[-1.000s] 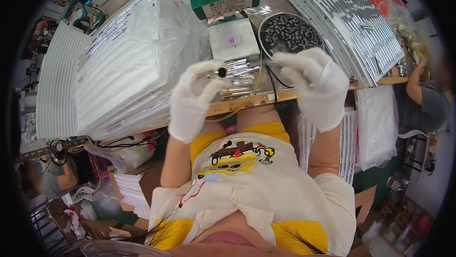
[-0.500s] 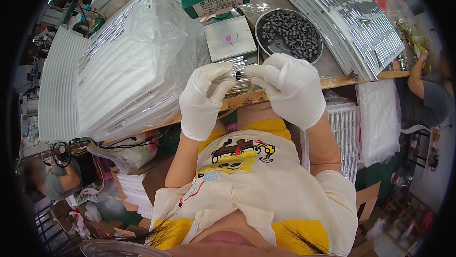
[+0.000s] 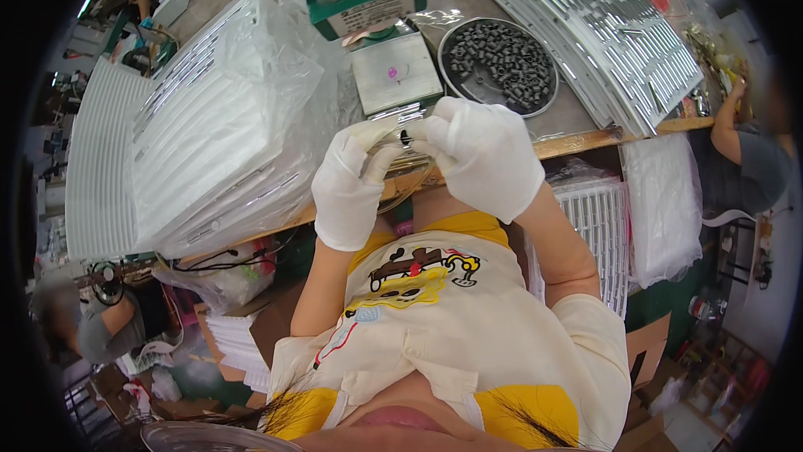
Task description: The worker is assembling small black cylindrical components into white plastic frames and then packaging them into foam layers.
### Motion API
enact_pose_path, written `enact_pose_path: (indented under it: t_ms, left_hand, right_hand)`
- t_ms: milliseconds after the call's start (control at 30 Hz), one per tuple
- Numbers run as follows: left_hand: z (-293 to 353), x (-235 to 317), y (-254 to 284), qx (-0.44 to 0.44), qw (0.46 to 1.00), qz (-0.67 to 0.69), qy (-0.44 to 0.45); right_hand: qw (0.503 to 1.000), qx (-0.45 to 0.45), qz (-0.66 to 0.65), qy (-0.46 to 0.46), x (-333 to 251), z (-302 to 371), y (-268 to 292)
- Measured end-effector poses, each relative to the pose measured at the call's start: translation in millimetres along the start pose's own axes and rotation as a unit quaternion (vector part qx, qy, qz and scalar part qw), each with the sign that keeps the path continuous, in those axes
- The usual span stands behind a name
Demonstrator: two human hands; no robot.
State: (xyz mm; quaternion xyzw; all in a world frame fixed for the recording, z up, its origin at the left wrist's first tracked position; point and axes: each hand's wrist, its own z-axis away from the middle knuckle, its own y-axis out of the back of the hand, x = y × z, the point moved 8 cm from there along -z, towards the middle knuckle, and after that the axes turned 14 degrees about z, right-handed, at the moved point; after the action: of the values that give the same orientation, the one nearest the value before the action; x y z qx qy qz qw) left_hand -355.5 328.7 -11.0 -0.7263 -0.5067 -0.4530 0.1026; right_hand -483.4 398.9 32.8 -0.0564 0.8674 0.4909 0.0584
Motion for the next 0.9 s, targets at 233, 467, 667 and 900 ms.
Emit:
enact_pose_path:
  t_ms: [233, 467, 667, 900]
  left_hand:
    - [5, -21, -7, 0.011, 0.998, 0.044, 0.041]
    - [12, -48, -25, 0.070, 0.836, 0.467, 0.280]
    - [6, -38, -13, 0.103, 0.920, 0.352, 0.137]
    - [0, -23, 1, 0.079, 0.977, 0.187, 0.072]
  right_hand:
    - [0.995, -0.059, 0.074, -0.014, 8, 0, 15]
    - [0.947, 0.076, 0.160, -0.270, 186, 1, 61]
    - [0.885, -0.090, 0.275, -0.364, 302, -5, -2]
    - [0.888, -0.108, 0.236, -0.380, 329, -4, -22]
